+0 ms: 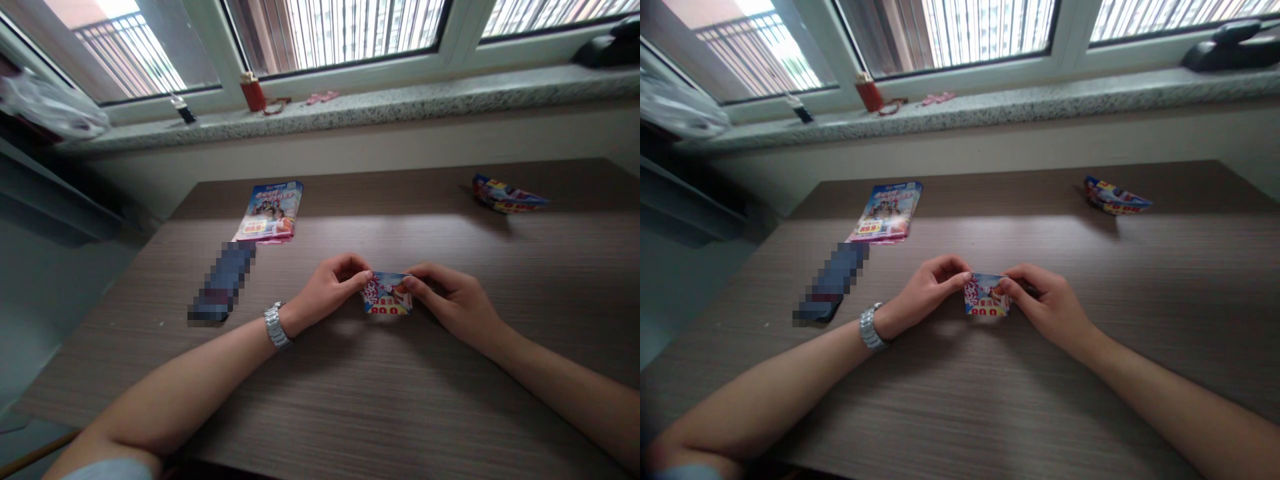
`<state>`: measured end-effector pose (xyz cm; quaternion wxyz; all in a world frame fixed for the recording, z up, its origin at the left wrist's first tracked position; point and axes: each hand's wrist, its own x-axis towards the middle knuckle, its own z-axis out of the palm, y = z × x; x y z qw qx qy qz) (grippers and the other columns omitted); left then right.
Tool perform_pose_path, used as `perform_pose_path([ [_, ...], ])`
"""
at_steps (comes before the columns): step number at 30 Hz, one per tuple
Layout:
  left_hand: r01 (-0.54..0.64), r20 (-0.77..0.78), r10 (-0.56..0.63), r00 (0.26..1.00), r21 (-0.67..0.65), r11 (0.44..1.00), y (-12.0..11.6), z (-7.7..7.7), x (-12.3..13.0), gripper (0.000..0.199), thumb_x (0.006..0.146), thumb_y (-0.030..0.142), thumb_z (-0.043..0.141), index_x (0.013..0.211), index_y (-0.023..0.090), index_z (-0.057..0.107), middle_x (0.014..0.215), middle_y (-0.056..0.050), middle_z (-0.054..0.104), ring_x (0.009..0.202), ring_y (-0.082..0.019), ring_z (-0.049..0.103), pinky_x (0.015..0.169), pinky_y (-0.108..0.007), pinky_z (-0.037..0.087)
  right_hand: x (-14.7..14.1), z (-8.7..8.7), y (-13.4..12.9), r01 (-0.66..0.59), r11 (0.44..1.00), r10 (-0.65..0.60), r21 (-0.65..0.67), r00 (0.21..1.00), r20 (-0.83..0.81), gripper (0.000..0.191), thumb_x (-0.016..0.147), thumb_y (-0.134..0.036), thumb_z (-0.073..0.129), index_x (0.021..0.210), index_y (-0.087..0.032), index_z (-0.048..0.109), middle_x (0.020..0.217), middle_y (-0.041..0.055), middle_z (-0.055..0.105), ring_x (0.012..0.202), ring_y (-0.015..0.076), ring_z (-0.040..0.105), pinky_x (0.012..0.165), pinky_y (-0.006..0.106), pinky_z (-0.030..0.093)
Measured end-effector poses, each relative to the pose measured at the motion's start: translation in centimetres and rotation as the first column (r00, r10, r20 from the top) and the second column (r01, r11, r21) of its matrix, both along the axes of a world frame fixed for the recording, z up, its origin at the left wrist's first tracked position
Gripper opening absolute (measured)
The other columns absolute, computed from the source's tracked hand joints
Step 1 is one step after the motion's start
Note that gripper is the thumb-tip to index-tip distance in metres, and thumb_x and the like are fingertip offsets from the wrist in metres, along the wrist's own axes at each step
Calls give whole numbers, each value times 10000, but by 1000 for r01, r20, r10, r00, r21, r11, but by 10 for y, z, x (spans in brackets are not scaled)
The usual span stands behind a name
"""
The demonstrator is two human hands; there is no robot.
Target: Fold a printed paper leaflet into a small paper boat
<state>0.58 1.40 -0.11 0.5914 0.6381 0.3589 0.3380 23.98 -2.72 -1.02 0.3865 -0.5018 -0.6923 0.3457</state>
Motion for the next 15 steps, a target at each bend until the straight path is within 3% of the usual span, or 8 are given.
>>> perform_pose_path([
  [5, 28, -74, -24, 997, 47, 999, -2, 1, 0, 239, 910, 353, 672, 999, 132, 699, 936, -49, 709, 838, -128, 633, 763, -215, 494, 0, -1, 1, -10, 999, 10, -31, 1000, 7, 191, 953, -395, 587, 926, -249, 708, 821, 4, 729, 730, 179, 654, 657, 293, 505],
  [15, 38, -119, -35, 992, 24, 999, 0, 4, -1, 256, 909, 373, 673, 894, 121, 715, 845, -40, 707, 772, -120, 625, 734, -212, 487, 1, -3, 3, -11, 997, 8, -81, 999, -36, 210, 943, -425, 593, 912, -248, 703, 803, 5, 715, 719, 180, 647, 651, 290, 501],
])
